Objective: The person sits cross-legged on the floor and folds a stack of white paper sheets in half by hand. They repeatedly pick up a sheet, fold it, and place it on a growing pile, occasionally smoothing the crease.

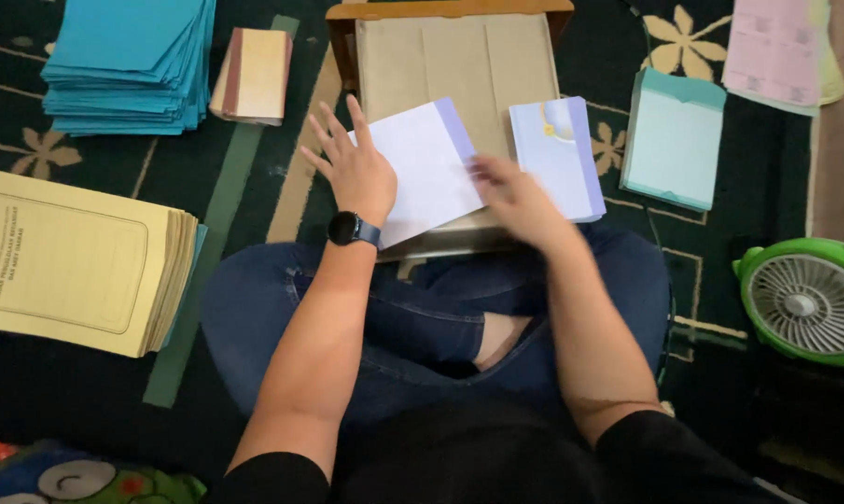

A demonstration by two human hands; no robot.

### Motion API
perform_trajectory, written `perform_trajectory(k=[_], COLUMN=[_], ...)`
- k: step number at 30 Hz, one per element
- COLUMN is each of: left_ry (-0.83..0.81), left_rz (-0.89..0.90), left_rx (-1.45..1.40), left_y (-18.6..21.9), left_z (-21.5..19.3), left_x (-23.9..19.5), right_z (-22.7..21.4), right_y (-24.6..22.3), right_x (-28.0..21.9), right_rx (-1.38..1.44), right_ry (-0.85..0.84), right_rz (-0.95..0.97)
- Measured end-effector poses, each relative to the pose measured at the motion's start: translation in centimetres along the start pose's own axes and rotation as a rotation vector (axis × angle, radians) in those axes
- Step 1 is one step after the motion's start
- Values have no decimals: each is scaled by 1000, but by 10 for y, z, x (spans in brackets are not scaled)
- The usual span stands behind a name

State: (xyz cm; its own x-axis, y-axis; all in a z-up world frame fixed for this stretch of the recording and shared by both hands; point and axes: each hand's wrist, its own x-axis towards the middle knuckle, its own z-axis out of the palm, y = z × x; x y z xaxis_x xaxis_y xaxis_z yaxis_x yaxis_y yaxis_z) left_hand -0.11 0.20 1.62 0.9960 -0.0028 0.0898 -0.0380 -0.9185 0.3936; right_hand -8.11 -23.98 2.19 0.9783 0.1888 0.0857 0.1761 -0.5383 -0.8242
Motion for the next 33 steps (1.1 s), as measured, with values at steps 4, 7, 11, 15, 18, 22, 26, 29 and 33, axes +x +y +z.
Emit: perform_trajectory(k=[4, 7, 11, 15, 18, 22, 26, 29, 33], left_ry=[91, 75, 7, -20, 35, 139, -198, -428, -364], left_rz=[48, 88, 98, 106, 158, 272, 204, 35, -39], left_rx=[76, 12, -137, -223, -276, -356, -909, -1112, -1077], left_y=[-6, -10, -16, -13, -15, -8, 16, 32, -5], left_z=[-5, -4, 4, -3, -2, -2, -4, -25, 54], left_x=[6, 4, 8, 6, 6, 3, -7, -16, 17], right_z=[-48, -49, -44, -45, -49, -51, -11, 33, 76], right_y=[-17, 12, 19, 11, -18, -35, -52, -65, -46], right_x=[-14, -24, -18, -13, -11, -13, -13, -12, -4], right_rx=[-538, -876, -862, -779, -670, -537, -495, -437, -425], right_ry=[250, 207, 180, 172, 189, 336, 464, 402, 336], right_rz=[190, 413, 542, 639, 655, 519, 88, -140, -376])
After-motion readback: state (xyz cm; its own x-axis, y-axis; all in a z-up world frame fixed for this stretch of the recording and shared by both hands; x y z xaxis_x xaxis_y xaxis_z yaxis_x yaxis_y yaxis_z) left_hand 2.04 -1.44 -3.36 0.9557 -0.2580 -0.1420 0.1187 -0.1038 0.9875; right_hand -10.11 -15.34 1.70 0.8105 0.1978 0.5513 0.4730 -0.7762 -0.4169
